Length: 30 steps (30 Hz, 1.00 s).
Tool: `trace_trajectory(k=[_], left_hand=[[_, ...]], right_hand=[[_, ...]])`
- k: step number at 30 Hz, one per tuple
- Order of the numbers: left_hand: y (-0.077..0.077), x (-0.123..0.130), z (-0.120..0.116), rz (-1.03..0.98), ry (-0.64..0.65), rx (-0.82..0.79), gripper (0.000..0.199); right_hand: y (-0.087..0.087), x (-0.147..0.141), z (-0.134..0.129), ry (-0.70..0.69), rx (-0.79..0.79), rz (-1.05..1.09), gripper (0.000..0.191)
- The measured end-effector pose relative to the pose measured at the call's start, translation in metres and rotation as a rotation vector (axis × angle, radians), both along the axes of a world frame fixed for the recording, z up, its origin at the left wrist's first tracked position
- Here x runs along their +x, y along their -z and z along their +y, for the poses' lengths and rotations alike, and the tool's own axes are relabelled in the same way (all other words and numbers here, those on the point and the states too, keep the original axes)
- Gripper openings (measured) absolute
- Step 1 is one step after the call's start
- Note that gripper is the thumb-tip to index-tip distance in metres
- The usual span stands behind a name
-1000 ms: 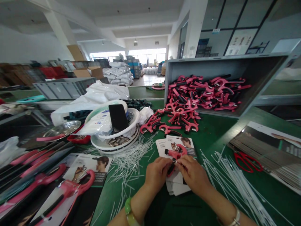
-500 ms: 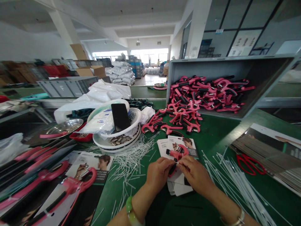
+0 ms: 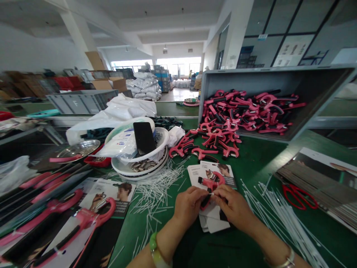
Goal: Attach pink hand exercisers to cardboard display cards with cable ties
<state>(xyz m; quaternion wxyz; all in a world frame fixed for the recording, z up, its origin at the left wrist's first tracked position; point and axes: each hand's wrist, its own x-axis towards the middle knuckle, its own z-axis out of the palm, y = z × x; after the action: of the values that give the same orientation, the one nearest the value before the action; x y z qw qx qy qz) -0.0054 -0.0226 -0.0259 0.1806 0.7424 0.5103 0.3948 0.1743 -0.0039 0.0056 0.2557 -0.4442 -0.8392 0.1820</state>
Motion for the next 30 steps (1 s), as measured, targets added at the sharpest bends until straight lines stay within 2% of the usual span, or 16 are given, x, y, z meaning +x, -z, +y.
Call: trace_trajectory(k=[7, 13, 19, 22, 24, 27, 30], left_hand=[[-0.001, -0.001, 0.0, -0.013, 0.021, 0.035, 0.026], [-0.001, 0.0, 0.002, -0.07, 0.069, 0.021, 0.022], [-0.007, -0.001, 0.003, -0.195, 0.142, -0.062, 0.018], [-0.008, -0.001, 0.004, -0.172, 0.121, -0.095, 0.013], [-0.007, 0.0, 0.005, -0.183, 0.118, -0.099, 0.01], [-0.006, 0.003, 0.006, -0.219, 0.15, -0.093, 0.007], [-0.007, 0.004, 0.005, -0.265, 0.152, -0.114, 0.005]], right_hand=[[-0.001, 0.001, 0.001, -0.027, -0.028, -0.004, 0.024], [-0.014, -0.001, 0.007, -0.071, -0.098, -0.074, 0.018], [-0.025, -0.011, 0.014, -0.043, -0.182, -0.235, 0.016], [-0.02, -0.011, 0.011, 0.021, -0.175, -0.185, 0.014], [-0.014, -0.006, 0.008, 0.023, -0.126, -0.081, 0.004], [-0.001, 0.003, 0.004, -0.078, 0.062, 0.072, 0.019], [0.008, 0.007, 0.002, -0.153, 0.292, 0.139, 0.014]])
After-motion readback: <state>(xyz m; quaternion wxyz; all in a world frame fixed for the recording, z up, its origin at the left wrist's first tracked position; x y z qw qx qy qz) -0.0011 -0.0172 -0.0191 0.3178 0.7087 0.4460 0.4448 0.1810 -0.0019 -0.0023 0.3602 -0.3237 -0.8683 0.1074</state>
